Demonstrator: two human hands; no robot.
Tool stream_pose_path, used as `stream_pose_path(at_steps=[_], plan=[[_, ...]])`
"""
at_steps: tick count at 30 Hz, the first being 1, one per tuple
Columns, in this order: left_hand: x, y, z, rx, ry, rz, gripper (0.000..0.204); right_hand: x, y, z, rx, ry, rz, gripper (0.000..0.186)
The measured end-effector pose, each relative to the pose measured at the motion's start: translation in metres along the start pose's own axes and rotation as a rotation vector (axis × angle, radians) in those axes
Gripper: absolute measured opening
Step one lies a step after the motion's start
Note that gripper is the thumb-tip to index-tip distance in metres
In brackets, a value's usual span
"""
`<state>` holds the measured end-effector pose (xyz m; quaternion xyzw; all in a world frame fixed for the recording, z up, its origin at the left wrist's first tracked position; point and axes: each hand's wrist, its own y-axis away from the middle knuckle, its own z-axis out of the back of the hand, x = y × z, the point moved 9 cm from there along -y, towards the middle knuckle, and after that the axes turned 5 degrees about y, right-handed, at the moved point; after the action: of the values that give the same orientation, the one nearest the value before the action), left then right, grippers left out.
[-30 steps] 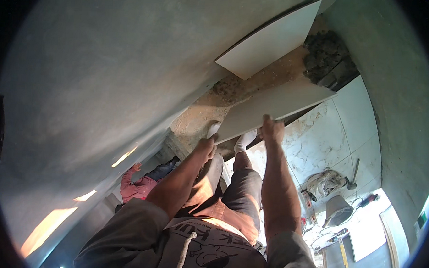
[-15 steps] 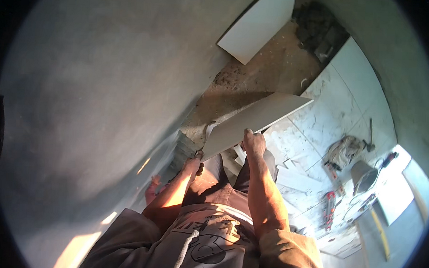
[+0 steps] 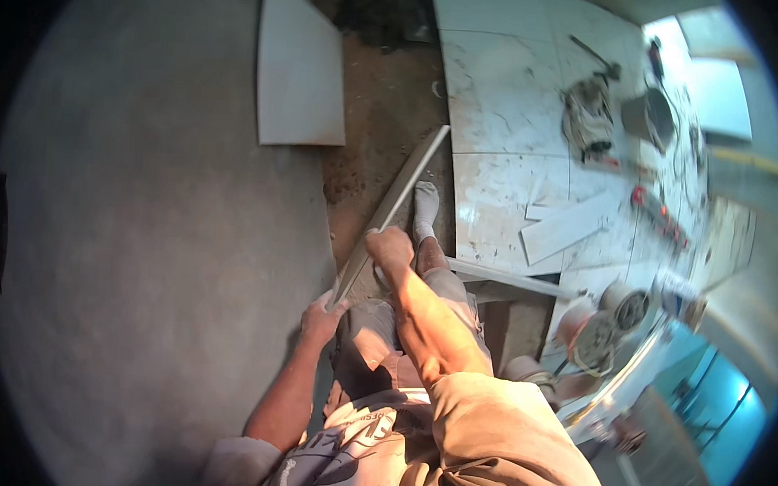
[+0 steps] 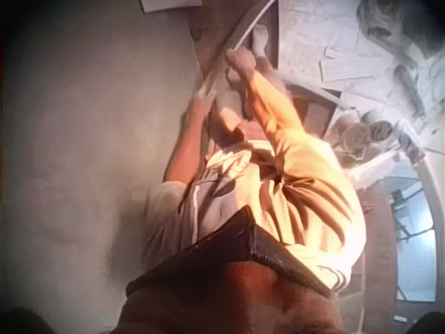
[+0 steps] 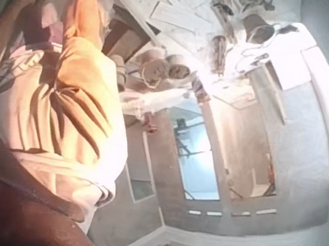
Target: The person installs floor tiles by positioning them by hand, tapping them with a mallet, and wiping them with a cloth. The person then positions loose tiles along the wall and spreads mortar on the ground using a trowel.
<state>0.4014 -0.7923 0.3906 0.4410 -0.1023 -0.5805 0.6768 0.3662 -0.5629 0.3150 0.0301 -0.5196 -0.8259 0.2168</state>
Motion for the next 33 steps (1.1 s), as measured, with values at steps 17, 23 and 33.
stream_pose_path(at_steps=[17, 23, 33], plan=[[-0.048, -0.139, 0.013, 0.206, -0.569, -0.056, 0.044, 0.002, 0.053, 0.019, 0.238, -0.320, 0.220, 0.046], [-0.011, -0.179, 0.042, 0.220, -0.684, 0.078, 0.052, -0.013, 0.055, 0.021, 0.194, -0.436, 0.164, 0.042], [-0.058, -0.136, -0.002, 0.463, -0.865, 0.145, 0.050, 0.000, 0.045, 0.039, 0.217, -0.460, 0.199, 0.048]])
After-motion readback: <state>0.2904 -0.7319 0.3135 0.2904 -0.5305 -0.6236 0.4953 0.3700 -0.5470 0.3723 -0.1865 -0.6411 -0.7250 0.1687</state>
